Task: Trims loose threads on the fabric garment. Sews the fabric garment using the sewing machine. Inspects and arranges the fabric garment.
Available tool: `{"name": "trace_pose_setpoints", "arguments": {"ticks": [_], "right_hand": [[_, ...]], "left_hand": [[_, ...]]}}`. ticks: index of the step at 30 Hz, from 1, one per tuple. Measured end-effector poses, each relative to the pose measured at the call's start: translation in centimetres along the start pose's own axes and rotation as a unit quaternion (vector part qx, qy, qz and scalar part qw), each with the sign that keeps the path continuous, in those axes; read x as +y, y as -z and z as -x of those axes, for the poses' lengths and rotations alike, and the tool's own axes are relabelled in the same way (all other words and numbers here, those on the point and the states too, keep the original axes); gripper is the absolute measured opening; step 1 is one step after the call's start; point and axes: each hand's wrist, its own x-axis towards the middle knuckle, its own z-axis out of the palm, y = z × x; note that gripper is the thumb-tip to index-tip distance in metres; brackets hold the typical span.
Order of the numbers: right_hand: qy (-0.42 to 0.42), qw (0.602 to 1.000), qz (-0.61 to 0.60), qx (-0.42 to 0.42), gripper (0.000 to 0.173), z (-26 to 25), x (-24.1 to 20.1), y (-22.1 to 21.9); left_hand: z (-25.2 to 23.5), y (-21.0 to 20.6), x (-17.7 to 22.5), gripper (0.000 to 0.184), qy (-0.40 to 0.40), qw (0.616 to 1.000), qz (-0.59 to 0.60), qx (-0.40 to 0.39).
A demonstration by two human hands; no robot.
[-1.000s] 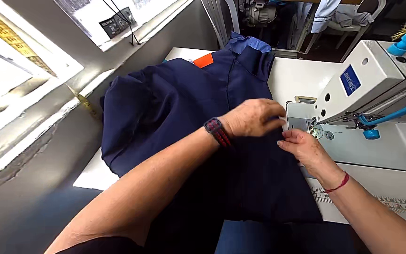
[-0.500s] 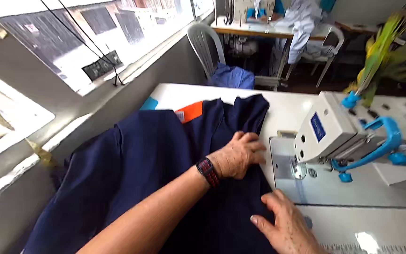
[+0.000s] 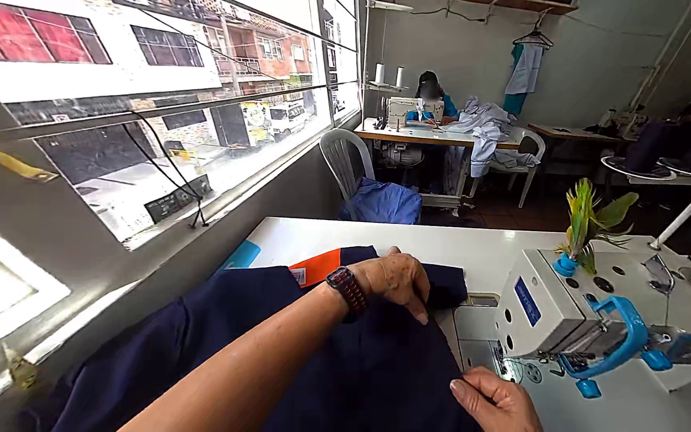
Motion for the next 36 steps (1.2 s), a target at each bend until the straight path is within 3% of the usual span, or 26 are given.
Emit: {"name": "trace_pose_setpoints", "arguments": {"ticks": [3, 5, 7, 10, 12, 14, 18, 22, 26, 33, 36], "right_hand": [[-0.029, 0.998, -0.052, 0.034, 0.01, -0.2, -0.1, -0.4], [-0.024, 0.998, -0.035, 0.046, 0.012, 0.5, 0.5, -0.1], [-0.049, 0.997, 0.054, 0.031, 0.021, 3.2, 1.6, 0.7], [0.013, 0.959, 0.284, 0.008, 0.044, 5.1, 3.1, 2.0], [0.04, 0.911, 0.41, -0.004, 0.042, 5.7, 3.3, 2.5], [0.05, 0.886, 0.46, -0.015, 0.036, 5.8, 3.2, 3.2], [0.049, 0.92, 0.388, -0.019, 0.042, 6.5, 2.7, 6.6], [-0.011, 0.956, 0.292, -0.037, 0.032, 10.1, 3.0, 9.0], [-0.003, 0.964, 0.262, -0.036, 0.033, 11.9, 3.4, 8.4], [-0.003, 0.967, 0.252, -0.041, 0.05, 9.3, 2.8, 5.8], [0.008, 0.966, 0.25, -0.066, 0.045, 8.0, 2.4, 5.2]], "left_hand": [[-1.0, 1.4, 0.0, 0.02, 0.029, 0.998, 0.031, 0.047], [-2.9, 0.1, -0.1, 0.019, 0.02, 0.997, 0.024, 0.064], [-5.2, -3.7, 0.1, 0.02, 0.032, 0.999, -0.002, 0.035], [-7.9, -8.2, 1.8, 0.024, 0.104, 0.993, -0.053, 0.001], [-8.8, -9.6, 2.6, 0.03, 0.147, 0.987, -0.058, 0.022], [-9.2, -10.1, 3.1, 0.037, 0.184, 0.981, -0.047, 0.035], [-9.1, -9.9, 3.4, 0.04, 0.201, 0.978, -0.038, 0.04], [-8.2, -10.6, 2.4, 0.038, 0.17, 0.981, -0.002, 0.092], [-7.7, -12.8, 0.6, 0.039, 0.118, 0.975, 0.032, 0.187], [-7.8, -13.0, 0.3, 0.04, 0.117, 0.972, 0.024, 0.2], [-7.8, -13.0, 0.3, 0.039, 0.119, 0.971, 0.025, 0.204]]}}
